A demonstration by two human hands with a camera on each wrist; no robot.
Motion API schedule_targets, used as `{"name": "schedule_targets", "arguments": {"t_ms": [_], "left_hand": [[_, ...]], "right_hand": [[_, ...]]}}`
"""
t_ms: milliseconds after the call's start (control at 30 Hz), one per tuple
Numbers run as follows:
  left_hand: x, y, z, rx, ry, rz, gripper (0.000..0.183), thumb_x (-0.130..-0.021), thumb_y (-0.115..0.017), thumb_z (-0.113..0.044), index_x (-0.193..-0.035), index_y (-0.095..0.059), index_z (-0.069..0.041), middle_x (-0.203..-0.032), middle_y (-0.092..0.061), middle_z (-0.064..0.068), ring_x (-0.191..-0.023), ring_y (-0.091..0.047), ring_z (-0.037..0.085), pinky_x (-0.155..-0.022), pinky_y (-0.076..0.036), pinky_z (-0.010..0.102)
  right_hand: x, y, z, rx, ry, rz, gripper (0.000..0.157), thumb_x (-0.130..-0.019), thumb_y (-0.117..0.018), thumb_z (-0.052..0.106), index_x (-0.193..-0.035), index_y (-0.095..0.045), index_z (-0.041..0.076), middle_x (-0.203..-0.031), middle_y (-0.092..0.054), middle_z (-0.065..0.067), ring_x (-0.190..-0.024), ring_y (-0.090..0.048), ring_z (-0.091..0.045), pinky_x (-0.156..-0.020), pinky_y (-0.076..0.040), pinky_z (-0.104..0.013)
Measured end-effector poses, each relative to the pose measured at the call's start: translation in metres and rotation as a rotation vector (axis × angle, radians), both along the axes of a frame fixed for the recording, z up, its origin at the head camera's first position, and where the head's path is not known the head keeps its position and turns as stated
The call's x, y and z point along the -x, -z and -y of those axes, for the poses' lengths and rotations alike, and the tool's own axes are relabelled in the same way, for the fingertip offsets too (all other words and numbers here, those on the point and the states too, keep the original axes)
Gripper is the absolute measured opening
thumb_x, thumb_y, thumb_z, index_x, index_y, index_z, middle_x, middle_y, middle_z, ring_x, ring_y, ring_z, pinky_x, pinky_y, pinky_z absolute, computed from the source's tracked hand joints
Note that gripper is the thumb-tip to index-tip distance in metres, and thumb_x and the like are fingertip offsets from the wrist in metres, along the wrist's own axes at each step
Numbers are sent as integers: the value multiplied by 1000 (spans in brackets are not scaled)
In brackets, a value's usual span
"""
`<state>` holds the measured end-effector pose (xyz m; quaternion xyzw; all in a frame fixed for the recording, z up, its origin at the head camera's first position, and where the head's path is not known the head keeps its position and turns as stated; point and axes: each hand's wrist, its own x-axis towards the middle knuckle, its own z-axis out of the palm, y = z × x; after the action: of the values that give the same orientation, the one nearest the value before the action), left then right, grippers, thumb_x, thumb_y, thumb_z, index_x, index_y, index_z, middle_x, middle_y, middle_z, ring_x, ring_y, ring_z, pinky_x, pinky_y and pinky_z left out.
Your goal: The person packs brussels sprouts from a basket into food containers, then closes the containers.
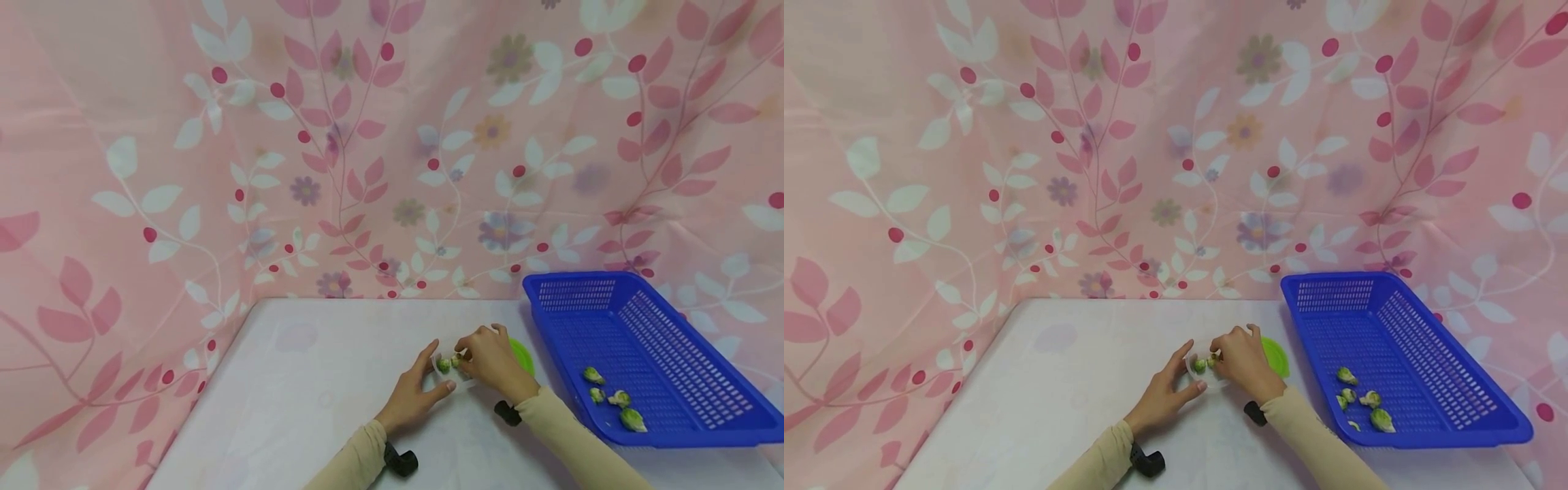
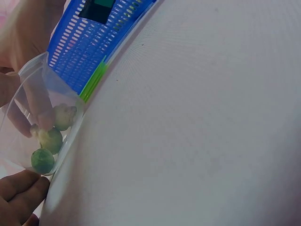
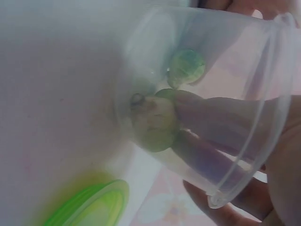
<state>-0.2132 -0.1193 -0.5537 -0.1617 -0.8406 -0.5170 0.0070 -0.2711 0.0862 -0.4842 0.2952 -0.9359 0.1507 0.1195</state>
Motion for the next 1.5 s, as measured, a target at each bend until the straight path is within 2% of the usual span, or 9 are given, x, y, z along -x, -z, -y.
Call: {"name": "schedule_targets", "arguments": {"t_ms": [167,433,633,833,967,1100,1167,1333,1500], "left_hand": [[1,0,0,4,-2,-7,84,-102,-70,-46,-170,-25,-23,-160,-49,24,-146,-54,36,-119,-40,63],[1,3,1,7,5,-19,84,-102,-70,-45,-170,-25,-23,-163,-47,20,-145,-55,37,-118,-41,63],[0,1,-1,-11,8,27,84,-102,-69,-49,-170,-23,-30,-167,-43,15,-148,-52,35,-120,-39,62],[-1,0,-1,-2,3,37,85,-102,-68,-50,-170,-23,-28,-167,-43,15,-148,-52,34,-121,-38,62],[-2,0,0,-2,7,36,85,-102,-69,-48,-170,-23,-28,-166,-44,17,-148,-52,35,-121,-38,62],[-2,1,0,-7,12,41,85,-102,-69,-48,-170,-23,-28,-167,-43,16,-148,-51,34,-122,-38,61],[-1,2,1,-4,14,40,85,-102,-69,-49,-170,-23,-27,-167,-43,16,-148,-52,34,-121,-38,61],[-1,3,1,8,12,30,84,-103,-69,-48,-170,-24,-25,-165,-45,18,-147,-53,37,-120,-39,63],[-1,2,1,6,3,20,83,-103,-69,-48,-170,-24,-30,-165,-45,17,-147,-53,35,-121,-38,62]], "right_hand": [[1,3,-1,17,-12,-34,16,-80,-94,19,-93,-84,15,-72,-77,5,-88,-68,-24,-108,-39,-75],[2,-6,-10,63,-49,50,23,-82,-92,22,-101,-85,13,-80,-80,6,-92,-69,-25,-103,-41,-76],[-3,-35,-29,121,-103,120,20,-86,-89,24,-102,-86,13,-99,-82,3,-111,-69,-32,-98,-49,-65],[-8,-76,-57,130,-261,291,27,-93,-83,32,-111,-84,13,-108,-82,2,-108,-76,-28,-94,-59,-53],[-6,-94,-83,192,-278,415,29,-97,-79,35,-121,-81,18,-115,-81,4,-112,-75,-23,-96,-61,-44],[0,-105,-114,308,-241,569,33,-101,-76,29,-130,-77,14,-122,-79,-3,-112,-76,-18,-93,-61,-29],[3,-106,-130,334,-175,583,35,-101,-75,30,-131,-76,14,-126,-78,-6,-111,-76,-14,-89,-60,-24],[12,-98,-169,300,28,542,43,-101,-73,41,-136,-73,15,-124,-78,-4,-110,-72,-14,-93,-60,-37],[23,-83,-198,243,87,530,49,-102,-73,42,-138,-71,8,-125,-78,-7,-112,-72,-22,-91,-60,-38]]}}
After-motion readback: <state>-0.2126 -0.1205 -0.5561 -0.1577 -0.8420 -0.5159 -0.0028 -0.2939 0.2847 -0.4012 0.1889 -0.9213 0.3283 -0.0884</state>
